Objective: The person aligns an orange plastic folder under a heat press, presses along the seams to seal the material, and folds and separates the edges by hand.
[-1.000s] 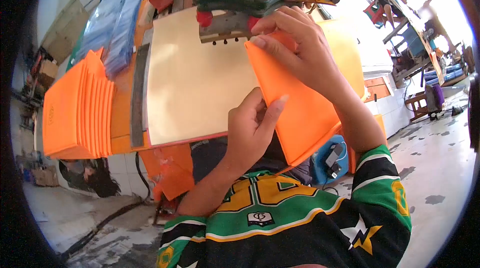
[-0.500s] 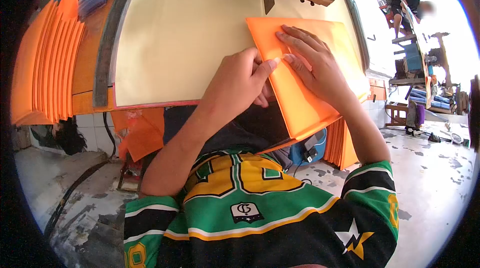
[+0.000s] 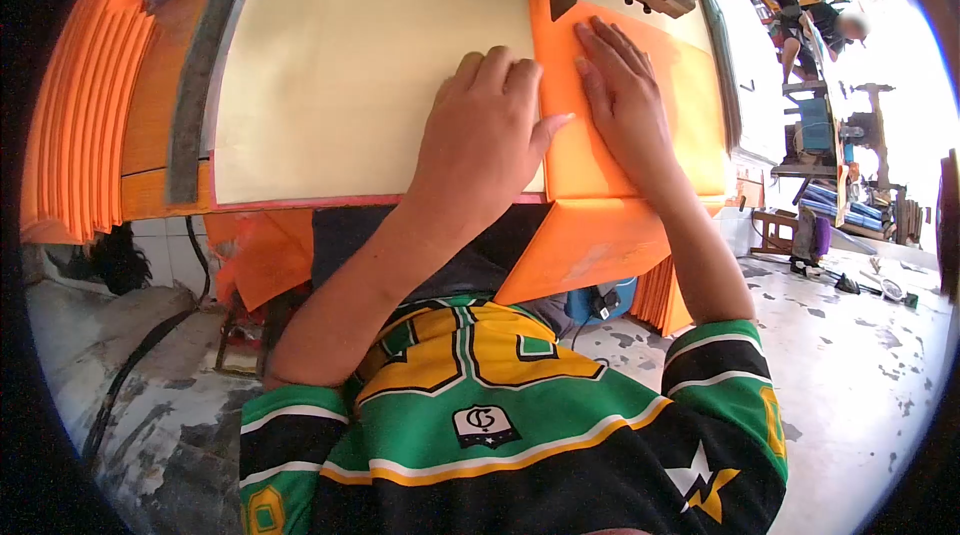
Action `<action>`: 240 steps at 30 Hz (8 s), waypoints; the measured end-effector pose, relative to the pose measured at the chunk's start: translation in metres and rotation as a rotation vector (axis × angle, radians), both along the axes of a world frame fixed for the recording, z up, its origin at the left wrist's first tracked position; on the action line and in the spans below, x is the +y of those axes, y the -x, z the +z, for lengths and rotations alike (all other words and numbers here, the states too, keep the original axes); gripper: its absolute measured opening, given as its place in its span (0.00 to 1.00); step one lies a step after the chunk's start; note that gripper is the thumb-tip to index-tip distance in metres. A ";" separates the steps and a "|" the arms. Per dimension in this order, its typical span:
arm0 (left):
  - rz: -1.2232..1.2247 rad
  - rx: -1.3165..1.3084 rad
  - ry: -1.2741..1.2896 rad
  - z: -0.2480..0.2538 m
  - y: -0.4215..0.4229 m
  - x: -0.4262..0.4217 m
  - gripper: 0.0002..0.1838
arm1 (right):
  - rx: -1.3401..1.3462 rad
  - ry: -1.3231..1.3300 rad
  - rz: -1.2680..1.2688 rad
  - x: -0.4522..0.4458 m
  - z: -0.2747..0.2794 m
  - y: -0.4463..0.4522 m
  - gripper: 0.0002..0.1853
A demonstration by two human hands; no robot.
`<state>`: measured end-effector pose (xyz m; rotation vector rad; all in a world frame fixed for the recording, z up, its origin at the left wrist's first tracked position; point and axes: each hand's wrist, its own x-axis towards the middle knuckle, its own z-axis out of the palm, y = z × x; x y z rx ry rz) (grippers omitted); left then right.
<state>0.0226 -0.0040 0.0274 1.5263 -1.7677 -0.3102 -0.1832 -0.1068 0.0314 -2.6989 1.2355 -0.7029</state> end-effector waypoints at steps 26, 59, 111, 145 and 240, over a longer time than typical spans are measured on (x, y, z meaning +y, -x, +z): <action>-0.104 -0.223 0.017 -0.017 0.008 0.001 0.35 | -0.056 -0.122 -0.028 -0.025 0.004 -0.004 0.22; -0.095 -0.137 -0.024 -0.016 0.012 -0.001 0.35 | 0.160 -0.064 -0.030 -0.051 -0.001 -0.021 0.23; -0.096 -0.113 -0.016 -0.016 0.012 -0.001 0.35 | 0.088 -0.103 -0.067 -0.042 -0.003 -0.029 0.22; -0.135 -0.230 -0.011 -0.017 0.009 -0.003 0.39 | 0.502 -0.367 -1.047 -0.018 0.059 0.161 0.43; -0.103 -0.207 0.009 -0.020 0.012 -0.004 0.37 | 0.149 -0.173 0.044 -0.036 0.002 -0.002 0.32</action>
